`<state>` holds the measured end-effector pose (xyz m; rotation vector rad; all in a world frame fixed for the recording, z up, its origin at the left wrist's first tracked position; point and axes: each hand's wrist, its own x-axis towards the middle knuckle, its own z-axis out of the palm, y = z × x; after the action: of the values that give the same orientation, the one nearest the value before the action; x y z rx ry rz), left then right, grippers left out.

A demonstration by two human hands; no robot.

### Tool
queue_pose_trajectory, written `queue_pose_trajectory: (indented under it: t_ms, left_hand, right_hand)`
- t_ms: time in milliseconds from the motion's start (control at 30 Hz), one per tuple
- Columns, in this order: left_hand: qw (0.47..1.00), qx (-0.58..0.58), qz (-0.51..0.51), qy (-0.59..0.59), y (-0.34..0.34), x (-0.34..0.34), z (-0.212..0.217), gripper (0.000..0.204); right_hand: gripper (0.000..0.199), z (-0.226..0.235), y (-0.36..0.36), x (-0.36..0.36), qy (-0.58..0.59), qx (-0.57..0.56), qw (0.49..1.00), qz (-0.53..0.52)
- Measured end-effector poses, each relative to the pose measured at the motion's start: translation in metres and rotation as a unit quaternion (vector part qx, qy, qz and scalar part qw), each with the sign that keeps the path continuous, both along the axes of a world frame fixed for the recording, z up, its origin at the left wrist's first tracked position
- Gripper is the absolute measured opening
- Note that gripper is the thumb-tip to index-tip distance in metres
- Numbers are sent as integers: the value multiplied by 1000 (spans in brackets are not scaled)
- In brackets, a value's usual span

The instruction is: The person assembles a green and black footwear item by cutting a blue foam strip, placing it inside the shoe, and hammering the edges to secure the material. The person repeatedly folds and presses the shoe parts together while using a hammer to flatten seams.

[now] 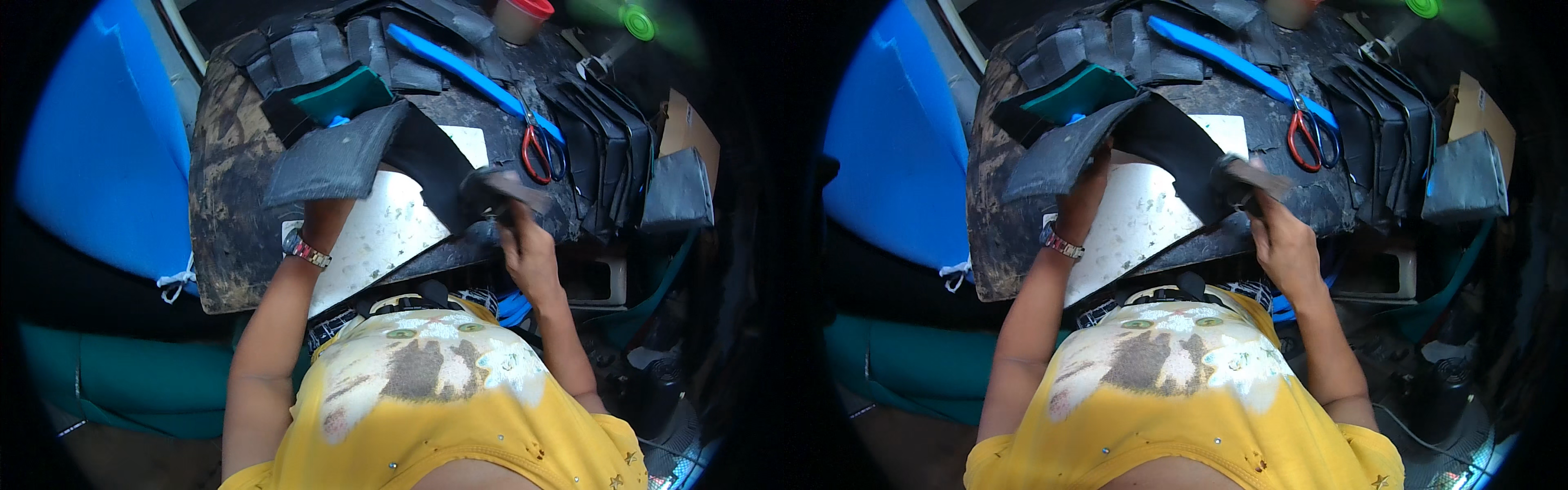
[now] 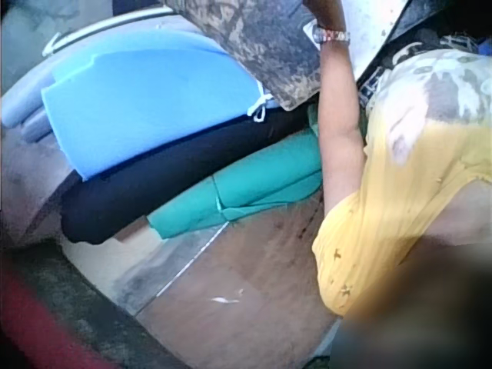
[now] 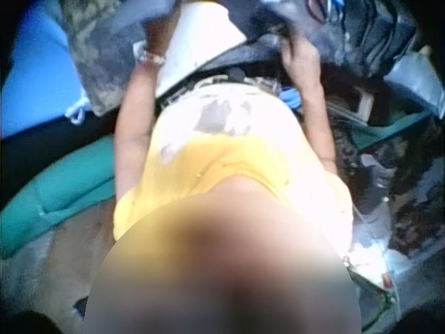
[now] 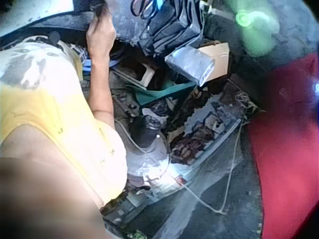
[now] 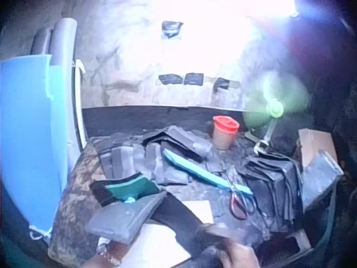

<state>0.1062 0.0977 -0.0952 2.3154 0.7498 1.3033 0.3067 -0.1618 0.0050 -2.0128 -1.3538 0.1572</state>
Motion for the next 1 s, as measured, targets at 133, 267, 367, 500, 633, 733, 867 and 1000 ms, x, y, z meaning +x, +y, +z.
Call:
queue_pose_trajectory:
  t_ms: [133, 267, 367, 500, 633, 733, 867, 1000]
  left_hand:
    - [997, 82, 5, 12, 1, -2, 1, 38]
    - [999, -15, -19, -36, 4, 0, -5, 37]
    - [994, -94, -7, -61, 3, -1, -8, 37]
    - [996, -87, 23, -2, -2, -3, 2, 34]
    - [996, -86, 31, -10, -5, 6, 27, 30]
    - [982, -189, -1, -29, -17, 8, 46, 31]
    - [973, -227, -28, 39, -45, 7, 62, 32]
    - [921, -381, -77, 15, -81, 12, 64, 34]
  right_hand:
    - [60, 5, 6, 3, -93, -59, 992, -69]
    - [60, 4, 16, -2, -57, 36, 997, 27]
    - [67, 2, 19, -1, -130, -120, 983, -53]
    - [59, -4, 25, -4, -33, 60, 996, -63]
    - [64, -4, 35, 6, -56, -111, 992, 1]
    - [72, 1, 50, 34, -175, -150, 971, -71]
    - [58, 20, 73, 65, -251, -132, 954, -97]
    - [46, 56, 69, 19, -254, 185, 949, 0]
